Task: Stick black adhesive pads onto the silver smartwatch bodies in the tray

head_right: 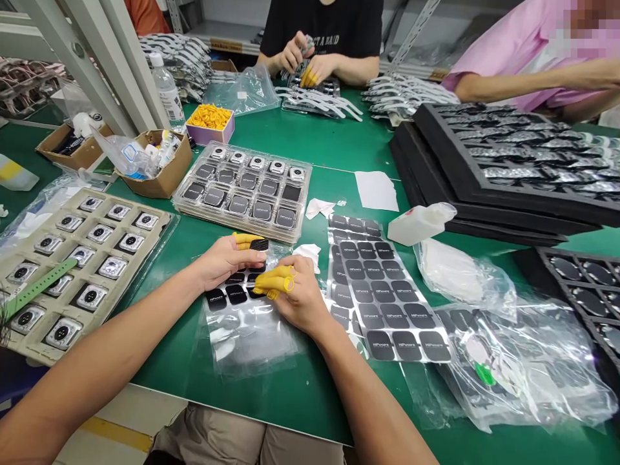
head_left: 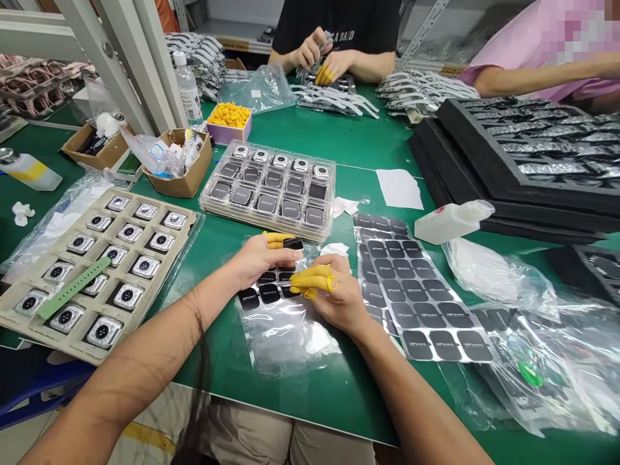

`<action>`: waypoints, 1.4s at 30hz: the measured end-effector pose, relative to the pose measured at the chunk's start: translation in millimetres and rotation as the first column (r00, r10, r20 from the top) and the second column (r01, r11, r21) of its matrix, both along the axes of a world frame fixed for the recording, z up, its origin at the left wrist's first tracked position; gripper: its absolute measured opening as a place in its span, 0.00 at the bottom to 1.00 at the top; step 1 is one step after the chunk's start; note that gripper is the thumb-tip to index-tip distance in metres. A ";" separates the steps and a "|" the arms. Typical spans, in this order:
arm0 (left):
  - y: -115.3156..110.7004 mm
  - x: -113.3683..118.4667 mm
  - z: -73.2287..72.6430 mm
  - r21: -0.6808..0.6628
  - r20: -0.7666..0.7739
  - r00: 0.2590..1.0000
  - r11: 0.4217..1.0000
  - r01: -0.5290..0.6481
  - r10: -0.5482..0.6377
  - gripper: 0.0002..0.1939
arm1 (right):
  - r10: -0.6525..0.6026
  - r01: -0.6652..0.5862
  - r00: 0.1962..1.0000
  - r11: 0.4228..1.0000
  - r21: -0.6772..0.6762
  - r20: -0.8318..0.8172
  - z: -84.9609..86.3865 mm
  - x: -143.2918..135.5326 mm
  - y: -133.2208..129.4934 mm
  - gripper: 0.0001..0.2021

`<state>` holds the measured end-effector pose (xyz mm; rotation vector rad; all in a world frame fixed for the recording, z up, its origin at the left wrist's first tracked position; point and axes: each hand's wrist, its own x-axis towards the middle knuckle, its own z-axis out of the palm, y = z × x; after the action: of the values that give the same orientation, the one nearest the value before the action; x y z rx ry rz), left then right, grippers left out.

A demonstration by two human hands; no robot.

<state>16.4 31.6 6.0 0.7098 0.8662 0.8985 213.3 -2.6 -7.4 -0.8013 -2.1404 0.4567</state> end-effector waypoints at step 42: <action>-21.8 17.7 -4.3 0.346 -0.712 0.702 0.864 0.366 -0.012 0.22 | -0.627 -0.033 0.716 0.408 -0.912 -0.307 8.4 5.4 3.3 0.21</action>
<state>34.1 9.8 1.7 1.6135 1.2153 0.6334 218.7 0.6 1.0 -1.3552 -0.9207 1.4716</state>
